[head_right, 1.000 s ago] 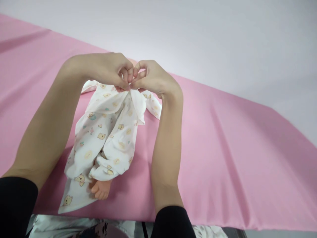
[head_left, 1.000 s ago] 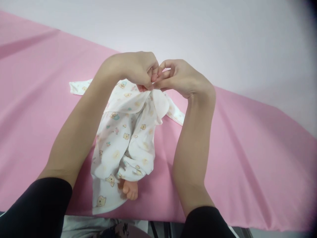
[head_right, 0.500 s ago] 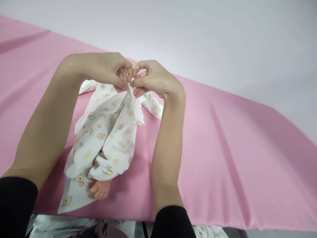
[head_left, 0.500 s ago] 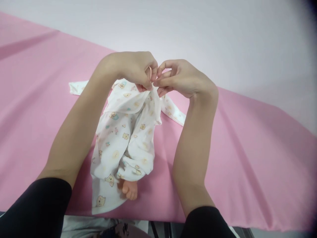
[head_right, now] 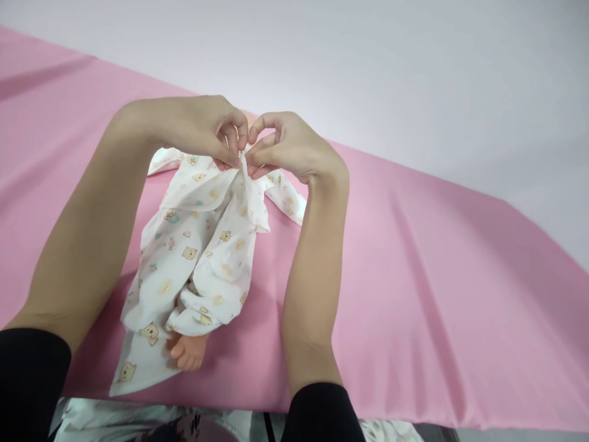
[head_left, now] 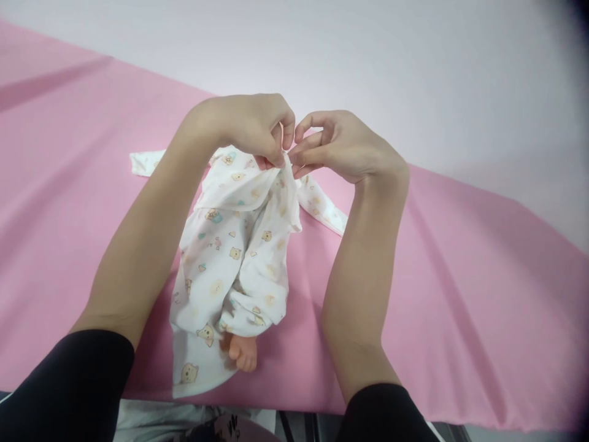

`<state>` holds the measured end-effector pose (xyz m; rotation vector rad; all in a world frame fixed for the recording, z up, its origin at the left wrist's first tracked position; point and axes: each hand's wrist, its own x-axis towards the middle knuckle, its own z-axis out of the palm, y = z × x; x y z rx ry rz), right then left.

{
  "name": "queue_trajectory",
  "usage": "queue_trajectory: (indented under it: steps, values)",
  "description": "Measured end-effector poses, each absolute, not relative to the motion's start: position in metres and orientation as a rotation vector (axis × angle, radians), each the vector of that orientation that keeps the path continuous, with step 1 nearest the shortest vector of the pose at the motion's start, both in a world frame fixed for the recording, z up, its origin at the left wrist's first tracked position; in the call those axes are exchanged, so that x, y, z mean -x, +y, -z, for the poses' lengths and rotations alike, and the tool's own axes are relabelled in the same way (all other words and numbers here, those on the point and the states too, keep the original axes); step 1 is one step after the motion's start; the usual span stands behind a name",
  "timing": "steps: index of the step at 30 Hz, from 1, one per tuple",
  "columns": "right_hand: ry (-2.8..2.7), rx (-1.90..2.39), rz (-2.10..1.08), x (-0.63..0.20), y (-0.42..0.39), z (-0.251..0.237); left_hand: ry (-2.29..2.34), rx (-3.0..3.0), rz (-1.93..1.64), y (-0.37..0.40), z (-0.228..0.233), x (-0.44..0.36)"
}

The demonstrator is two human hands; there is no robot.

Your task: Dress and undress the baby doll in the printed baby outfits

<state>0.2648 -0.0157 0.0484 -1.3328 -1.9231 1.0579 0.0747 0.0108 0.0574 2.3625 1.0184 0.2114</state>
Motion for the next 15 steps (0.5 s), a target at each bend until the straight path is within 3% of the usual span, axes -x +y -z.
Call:
queue_trajectory:
  steps: [15]
  values:
    - [-2.0, 1.345, -1.066, -0.249, -0.005, -0.034, 1.011, -2.19, -0.104, 0.027, -0.047, -0.074]
